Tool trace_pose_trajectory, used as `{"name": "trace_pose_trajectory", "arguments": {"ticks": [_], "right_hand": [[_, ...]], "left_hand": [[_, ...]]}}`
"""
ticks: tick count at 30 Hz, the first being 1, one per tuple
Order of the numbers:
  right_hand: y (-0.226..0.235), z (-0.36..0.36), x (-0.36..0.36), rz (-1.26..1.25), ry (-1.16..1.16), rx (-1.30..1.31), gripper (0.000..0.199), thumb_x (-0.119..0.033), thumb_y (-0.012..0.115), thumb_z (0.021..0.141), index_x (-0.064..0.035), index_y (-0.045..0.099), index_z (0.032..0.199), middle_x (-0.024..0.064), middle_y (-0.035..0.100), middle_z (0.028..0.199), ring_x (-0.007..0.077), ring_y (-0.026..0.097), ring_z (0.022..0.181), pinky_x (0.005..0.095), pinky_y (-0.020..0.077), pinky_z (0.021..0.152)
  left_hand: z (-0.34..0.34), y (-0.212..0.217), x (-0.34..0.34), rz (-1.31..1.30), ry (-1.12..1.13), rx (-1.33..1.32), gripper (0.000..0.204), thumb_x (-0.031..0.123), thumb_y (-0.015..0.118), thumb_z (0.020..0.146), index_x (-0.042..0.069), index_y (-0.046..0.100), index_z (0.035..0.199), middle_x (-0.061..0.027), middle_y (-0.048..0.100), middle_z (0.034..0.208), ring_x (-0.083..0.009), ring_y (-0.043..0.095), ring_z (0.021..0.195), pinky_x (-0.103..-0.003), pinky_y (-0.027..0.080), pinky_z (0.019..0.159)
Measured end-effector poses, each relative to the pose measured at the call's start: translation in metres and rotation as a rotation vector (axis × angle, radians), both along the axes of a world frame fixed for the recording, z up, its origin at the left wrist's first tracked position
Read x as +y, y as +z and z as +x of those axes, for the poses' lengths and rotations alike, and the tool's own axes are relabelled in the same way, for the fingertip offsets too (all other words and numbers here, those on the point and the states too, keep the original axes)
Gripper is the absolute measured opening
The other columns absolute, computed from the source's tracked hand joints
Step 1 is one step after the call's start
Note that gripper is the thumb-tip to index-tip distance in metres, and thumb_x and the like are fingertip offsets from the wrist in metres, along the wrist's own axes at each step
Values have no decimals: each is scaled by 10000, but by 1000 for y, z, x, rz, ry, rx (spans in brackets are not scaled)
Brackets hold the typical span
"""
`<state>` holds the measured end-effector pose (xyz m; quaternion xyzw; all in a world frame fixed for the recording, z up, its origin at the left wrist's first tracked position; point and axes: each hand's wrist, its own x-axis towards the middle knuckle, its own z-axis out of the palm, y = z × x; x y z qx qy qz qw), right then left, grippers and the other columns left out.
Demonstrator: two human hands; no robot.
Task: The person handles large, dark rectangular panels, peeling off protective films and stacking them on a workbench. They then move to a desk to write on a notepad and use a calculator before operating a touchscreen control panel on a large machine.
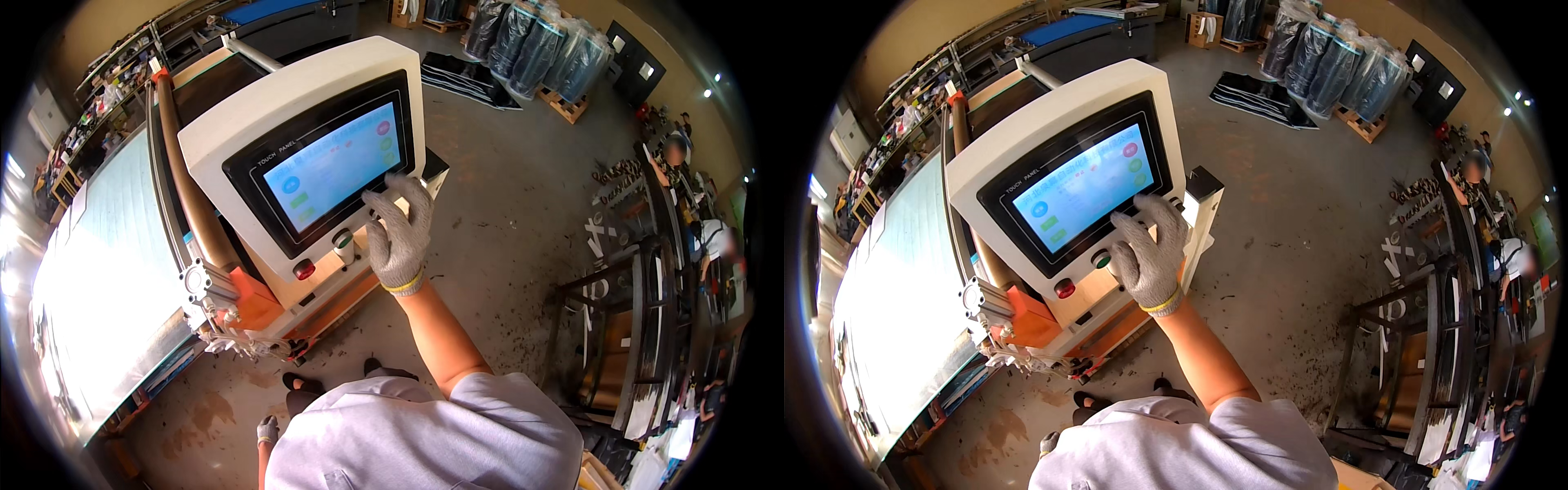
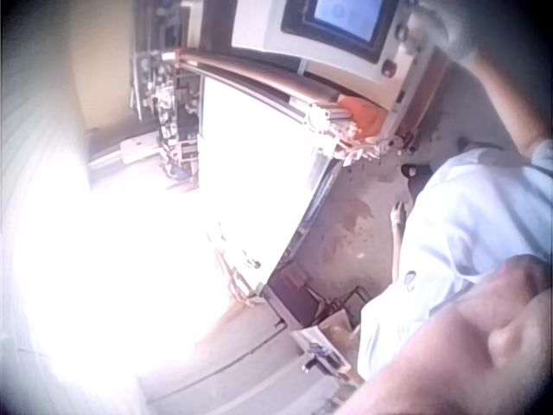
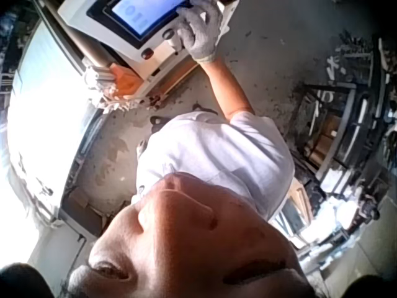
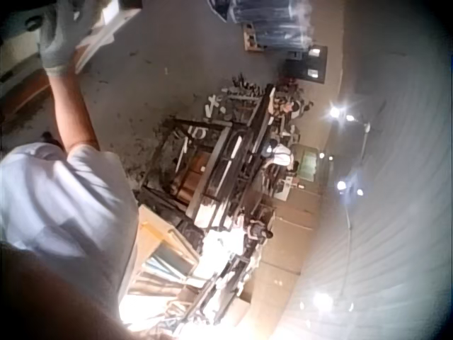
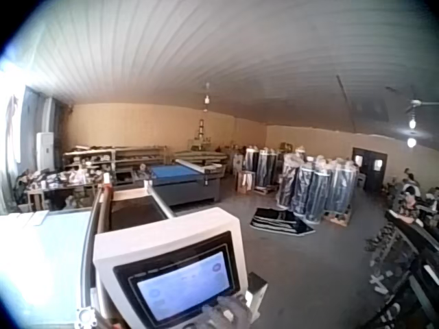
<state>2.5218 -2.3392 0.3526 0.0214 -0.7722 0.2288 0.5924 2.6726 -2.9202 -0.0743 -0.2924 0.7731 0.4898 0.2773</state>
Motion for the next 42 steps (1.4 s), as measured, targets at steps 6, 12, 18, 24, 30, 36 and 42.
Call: {"name": "trace_pose_trajectory", "arguments": {"ticks": [6, 12, 18, 24, 30, 36, 42], "right_hand": [[-57, 23, -29, -114, 85, -178, 97, -118, 644, 813, -50, 629, 881, 89, 565, 857, 262, 532, 772, 409, 430, 744], [-249, 52, -30, -336, 291, -1110, 236, -256, 577, 902, -23, 608, 929, 203, 609, 899, 384, 598, 819, 435, 483, 714], [-504, 203, 28, -862, -74, -1869, 289, -213, 616, 817, -113, 694, 1077, 38, 620, 1216, 213, 572, 1143, 393, 489, 903], [-598, 287, 60, 226, 85, -2045, 267, -259, 588, 844, -117, 692, 1044, 102, 666, 1088, 261, 628, 1023, 396, 515, 818], [-559, 239, 41, -1195, -95, -1624, 203, -233, 562, 891, -66, 657, 957, 80, 629, 805, 228, 583, 666, 361, 463, 591], [-518, 186, 30, -1117, 47, -1424, 192, -226, 589, 896, -47, 648, 934, 46, 606, 692, 153, 544, 550, 309, 432, 498], [-486, 179, 14, -1026, 17, -1531, 193, -228, 601, 893, -49, 652, 942, 66, 614, 697, 155, 537, 547, 317, 439, 510]], "left_hand": [[4, -2, 0, 33, 27, -10, 285, 222, 624, 875, 5, 676, 1053, -60, 632, 795, -162, 572, 614, -307, 484, 554], [1, 42, 26, -18, -38, 15, 284, 226, 635, 869, 13, 681, 1052, -47, 628, 769, -148, 561, 589, -298, 472, 535], [-9, 44, 27, -2, 33, 18, 289, 223, 628, 870, 13, 680, 1061, -44, 628, 757, -149, 557, 574, -298, 467, 527], [13, 41, 15, -73, -22, -38, 301, 232, 643, 863, 23, 683, 1075, -44, 638, 768, -145, 556, 568, -301, 462, 518], [2, 35, 18, -129, -157, -8, 282, 244, 649, 863, 40, 702, 1051, -37, 645, 768, -141, 556, 580, -304, 454, 530], [-20, 31, 37, -3, -46, 31, 262, 202, 613, 907, 35, 671, 1100, -67, 642, 832, -170, 597, 698, -308, 491, 576], [-3, 37, 29, -61, -44, 14, 261, 201, 608, 910, 25, 671, 1093, -68, 647, 823, -165, 589, 664, -305, 489, 564]]}}
